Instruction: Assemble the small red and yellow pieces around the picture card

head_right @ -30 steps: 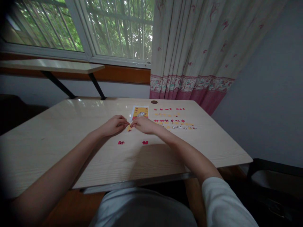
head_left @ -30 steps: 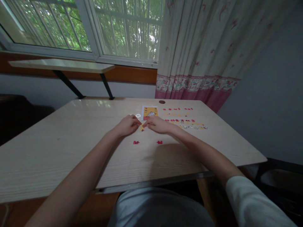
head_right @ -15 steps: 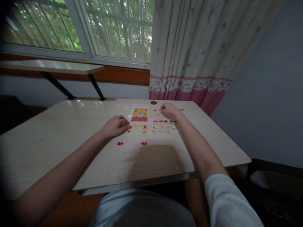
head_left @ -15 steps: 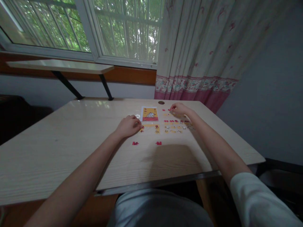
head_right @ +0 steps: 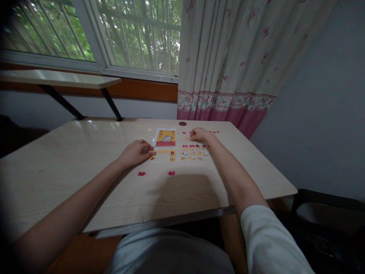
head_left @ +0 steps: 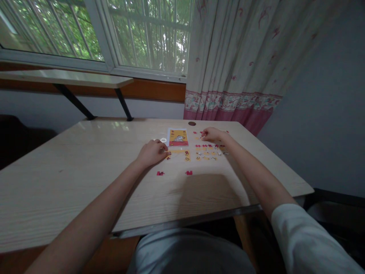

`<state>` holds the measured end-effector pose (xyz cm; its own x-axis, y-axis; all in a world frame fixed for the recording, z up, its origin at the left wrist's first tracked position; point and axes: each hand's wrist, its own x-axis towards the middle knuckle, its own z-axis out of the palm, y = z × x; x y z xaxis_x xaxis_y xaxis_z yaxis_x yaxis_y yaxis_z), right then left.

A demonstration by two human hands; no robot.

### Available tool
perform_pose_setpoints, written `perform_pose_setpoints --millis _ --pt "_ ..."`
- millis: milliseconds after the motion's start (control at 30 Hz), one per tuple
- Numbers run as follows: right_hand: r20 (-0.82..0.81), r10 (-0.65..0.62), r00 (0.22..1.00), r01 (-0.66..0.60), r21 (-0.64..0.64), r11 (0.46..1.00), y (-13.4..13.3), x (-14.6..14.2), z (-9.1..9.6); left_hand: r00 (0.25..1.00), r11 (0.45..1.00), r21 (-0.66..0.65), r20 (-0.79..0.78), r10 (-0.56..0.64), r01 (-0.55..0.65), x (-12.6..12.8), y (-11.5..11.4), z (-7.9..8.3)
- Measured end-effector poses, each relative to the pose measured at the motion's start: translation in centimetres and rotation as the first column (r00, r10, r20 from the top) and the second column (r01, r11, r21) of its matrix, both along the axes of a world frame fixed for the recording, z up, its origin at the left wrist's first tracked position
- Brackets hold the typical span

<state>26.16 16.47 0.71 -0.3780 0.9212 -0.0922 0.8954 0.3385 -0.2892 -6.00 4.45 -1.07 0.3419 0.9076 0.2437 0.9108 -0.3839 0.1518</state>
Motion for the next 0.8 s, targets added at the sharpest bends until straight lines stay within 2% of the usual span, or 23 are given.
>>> perform_pose_setpoints --millis 300,800 --pt "-0.003 0.016 1.000 -0.016 -0.115 0.993 1.12 -0.17 -0.11 1.000 1.000 0.008 0.013 -0.013 0.013 -0.07 -0.05 -0.11" --pt "-0.055 -0.014 0.998 0.008 -0.092 0.996 0.58 -0.81 0.36 1.000 1.000 0.013 -0.004 -0.023 0.024 -0.16 -0.14 -0.15"
